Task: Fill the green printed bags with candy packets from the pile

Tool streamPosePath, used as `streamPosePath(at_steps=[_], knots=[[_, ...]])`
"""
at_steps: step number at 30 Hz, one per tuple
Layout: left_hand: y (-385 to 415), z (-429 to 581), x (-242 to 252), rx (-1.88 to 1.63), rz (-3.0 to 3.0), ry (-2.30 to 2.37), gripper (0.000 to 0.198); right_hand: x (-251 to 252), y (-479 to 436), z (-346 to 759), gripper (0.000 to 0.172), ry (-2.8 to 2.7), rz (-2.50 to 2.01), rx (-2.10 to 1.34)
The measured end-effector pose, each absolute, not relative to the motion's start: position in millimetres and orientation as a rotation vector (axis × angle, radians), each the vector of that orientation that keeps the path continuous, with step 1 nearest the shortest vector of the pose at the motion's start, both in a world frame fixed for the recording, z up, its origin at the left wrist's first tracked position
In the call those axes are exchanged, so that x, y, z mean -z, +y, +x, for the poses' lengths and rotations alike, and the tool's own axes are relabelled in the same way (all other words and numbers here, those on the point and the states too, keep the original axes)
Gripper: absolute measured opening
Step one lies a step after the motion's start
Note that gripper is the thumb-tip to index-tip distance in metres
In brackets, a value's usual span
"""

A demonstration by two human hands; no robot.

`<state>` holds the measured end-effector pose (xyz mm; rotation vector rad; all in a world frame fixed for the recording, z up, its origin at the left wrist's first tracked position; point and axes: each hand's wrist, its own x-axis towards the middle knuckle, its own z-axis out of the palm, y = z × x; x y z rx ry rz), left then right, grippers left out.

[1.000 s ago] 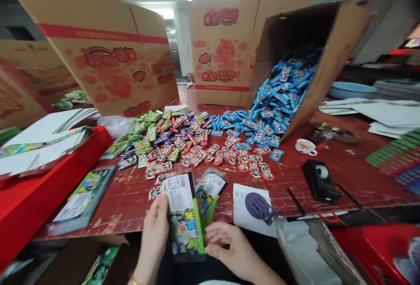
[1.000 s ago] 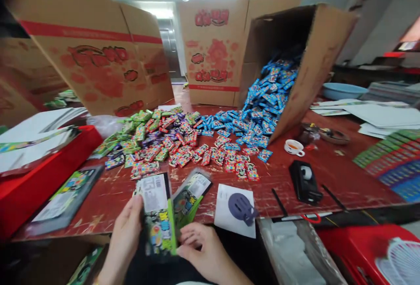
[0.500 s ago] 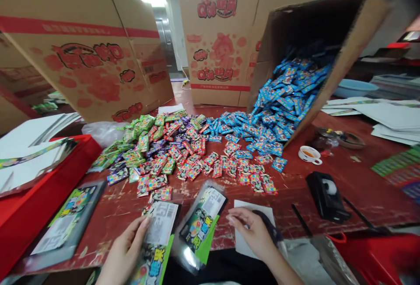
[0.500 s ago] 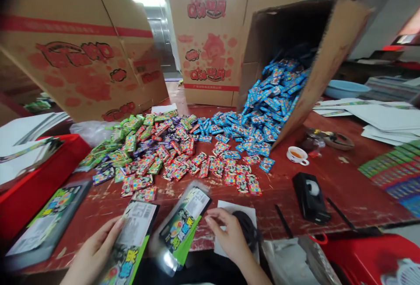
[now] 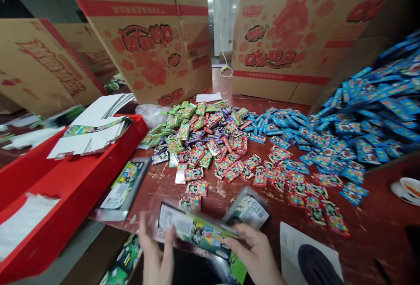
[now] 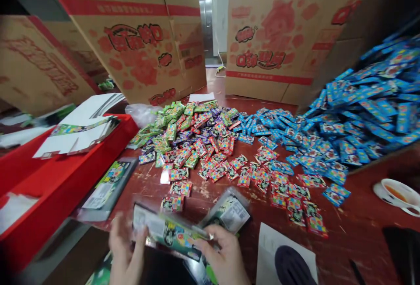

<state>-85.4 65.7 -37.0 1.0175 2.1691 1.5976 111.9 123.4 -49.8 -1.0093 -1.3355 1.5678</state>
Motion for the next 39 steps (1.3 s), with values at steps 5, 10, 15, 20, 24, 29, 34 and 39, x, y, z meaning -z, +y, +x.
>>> streamPosePath(at_steps=[5,10,15,20,24,29,34,39], knots=[[64,-107,-5,-0.802,2.365,1.872,0.051,17,141,115,0.024,-1.638,-0.728,-1.439],[80,-104,4,-0.753,2.322,1.619,0.045,22,149,92,0.057,-1.609,-0.820,-1.904],[87,-111,28,-0.945,2.066,1.761,0.044,42,194,62,0.056,-1.904,-0.970,-1.763],[84,-136,30,-0.951,1.801,2.041,0.034,45,298,20,0.034,-2.180,-1.124,-1.007],[83,-149,27,-0.882,1.716,2.015,0.038,56,332,-4,0.057,-2.356,-1.135,-0.749],[93,-163,30,-0.911,1.578,1.915,0.038,47,312,21,0.061,-2.401,-1.075,-0.566],[115,-159,29,-0.914,1.478,1.805,0.035,37,296,72,0.070,-2.147,-0.970,-0.545],[134,-139,15,-0.872,1.478,1.686,0.037,50,301,93,0.068,-2.135,-1.070,-0.751]])
